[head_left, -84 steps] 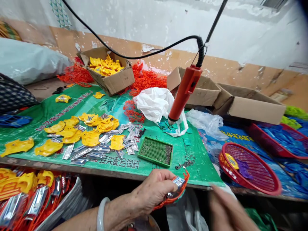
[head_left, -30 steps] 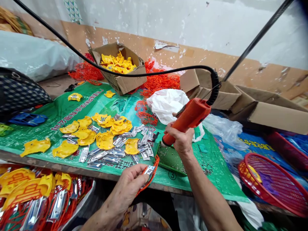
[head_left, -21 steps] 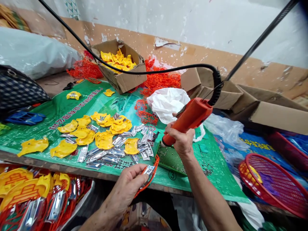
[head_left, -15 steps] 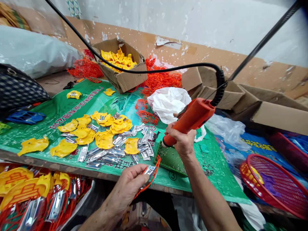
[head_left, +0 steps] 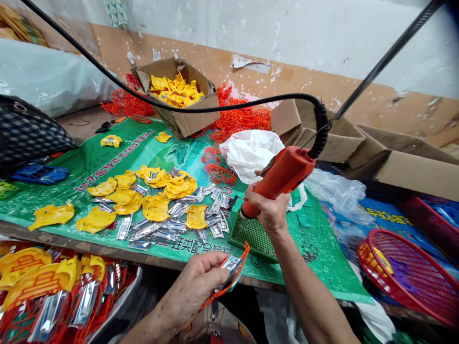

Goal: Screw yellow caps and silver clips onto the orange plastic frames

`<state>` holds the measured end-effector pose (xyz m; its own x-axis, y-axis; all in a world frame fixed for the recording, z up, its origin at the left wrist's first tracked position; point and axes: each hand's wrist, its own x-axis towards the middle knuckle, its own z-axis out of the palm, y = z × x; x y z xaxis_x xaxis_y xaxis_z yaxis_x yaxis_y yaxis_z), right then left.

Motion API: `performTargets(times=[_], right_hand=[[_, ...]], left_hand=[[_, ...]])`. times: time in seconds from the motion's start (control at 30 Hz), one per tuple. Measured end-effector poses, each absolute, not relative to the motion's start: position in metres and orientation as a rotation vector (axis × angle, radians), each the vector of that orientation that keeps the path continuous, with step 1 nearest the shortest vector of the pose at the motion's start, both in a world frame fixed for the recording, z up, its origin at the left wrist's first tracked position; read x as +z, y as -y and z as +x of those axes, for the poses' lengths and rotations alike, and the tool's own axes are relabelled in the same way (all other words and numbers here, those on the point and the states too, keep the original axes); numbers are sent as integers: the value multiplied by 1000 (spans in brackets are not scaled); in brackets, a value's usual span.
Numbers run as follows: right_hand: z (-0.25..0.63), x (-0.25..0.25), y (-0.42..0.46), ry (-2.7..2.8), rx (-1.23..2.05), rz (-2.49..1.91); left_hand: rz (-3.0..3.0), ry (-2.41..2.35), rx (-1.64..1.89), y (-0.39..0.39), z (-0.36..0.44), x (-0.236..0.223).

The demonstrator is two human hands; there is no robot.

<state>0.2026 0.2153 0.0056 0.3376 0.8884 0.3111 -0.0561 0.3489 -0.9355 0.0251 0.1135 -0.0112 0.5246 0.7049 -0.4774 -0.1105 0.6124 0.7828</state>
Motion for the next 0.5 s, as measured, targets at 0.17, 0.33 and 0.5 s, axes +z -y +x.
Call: performTargets(times=[0.17, 0.33, 0.5], right_hand=[[206, 6, -217, 1002, 790, -994], [209, 31, -208, 970, 801, -909], [208, 68, -172, 980, 926, -771]], left_hand=[[780, -884, 555, -113, 24, -13], [818, -912, 584, -108, 28, -9], [853, -957, 569, -101, 30, 1]])
